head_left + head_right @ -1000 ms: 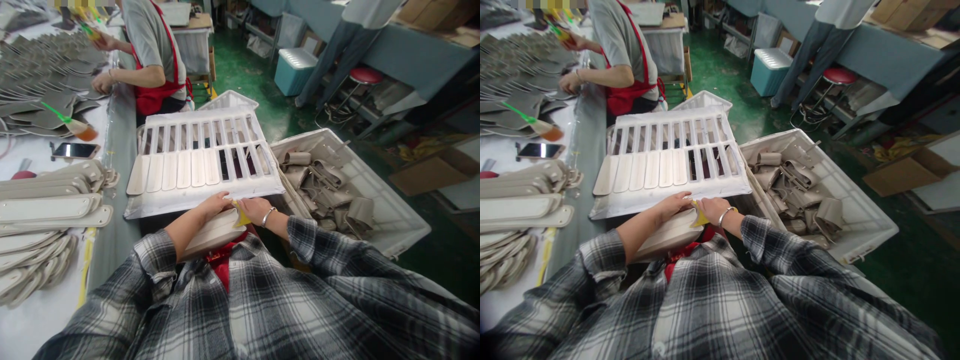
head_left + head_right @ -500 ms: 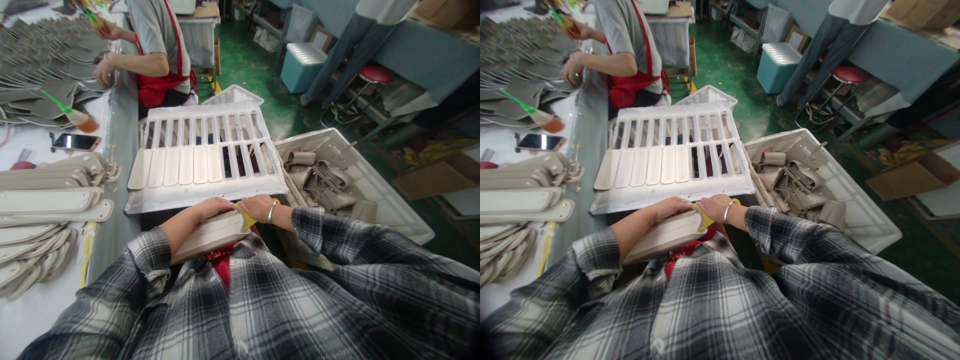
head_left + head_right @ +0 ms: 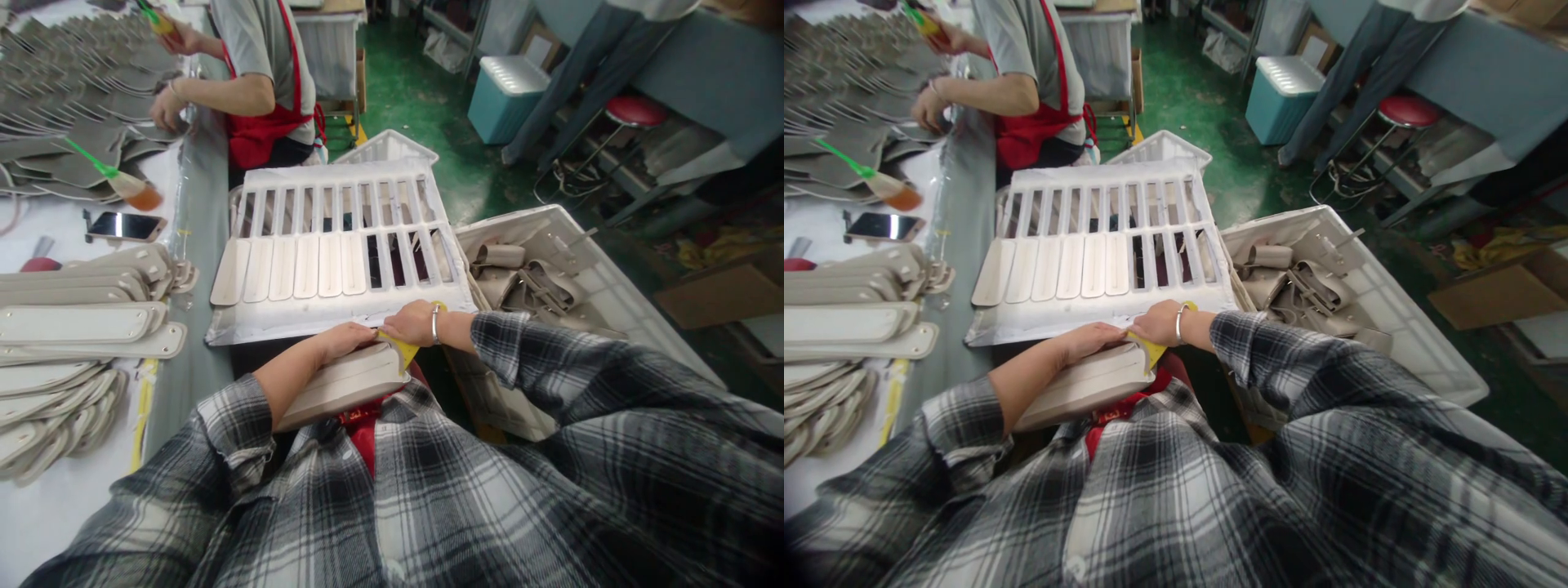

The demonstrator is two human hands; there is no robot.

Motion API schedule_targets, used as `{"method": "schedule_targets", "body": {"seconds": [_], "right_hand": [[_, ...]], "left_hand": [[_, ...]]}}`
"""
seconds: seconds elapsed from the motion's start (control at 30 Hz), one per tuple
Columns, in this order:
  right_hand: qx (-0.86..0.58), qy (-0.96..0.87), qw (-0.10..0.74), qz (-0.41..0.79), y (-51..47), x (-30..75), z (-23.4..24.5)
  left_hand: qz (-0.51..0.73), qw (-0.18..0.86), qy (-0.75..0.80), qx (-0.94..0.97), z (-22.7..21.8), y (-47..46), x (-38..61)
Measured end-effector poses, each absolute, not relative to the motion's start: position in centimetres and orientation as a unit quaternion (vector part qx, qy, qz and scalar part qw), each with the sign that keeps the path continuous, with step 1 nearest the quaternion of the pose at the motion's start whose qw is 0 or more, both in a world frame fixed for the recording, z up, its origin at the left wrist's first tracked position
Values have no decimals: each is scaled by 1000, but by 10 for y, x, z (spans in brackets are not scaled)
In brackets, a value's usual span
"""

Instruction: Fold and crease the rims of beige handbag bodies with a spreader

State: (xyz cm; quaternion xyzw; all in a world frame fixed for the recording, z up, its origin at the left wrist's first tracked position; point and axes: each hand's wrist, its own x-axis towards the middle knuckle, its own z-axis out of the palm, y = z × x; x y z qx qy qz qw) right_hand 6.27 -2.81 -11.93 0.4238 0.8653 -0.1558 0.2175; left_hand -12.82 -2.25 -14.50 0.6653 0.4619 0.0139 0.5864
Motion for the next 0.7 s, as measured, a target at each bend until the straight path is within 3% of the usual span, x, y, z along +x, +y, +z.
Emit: {"method": "schedule_targets", "body": {"seconds": [0.2,0.7], "right_hand": [[418,876,202,-134,-31,65,-122],[382,900,170,-123,-40,64,-129]], "left_hand": [[-39,614,409,674,-149,-20,-133],[-93,528,403,742,-129,-37,-131]]}}
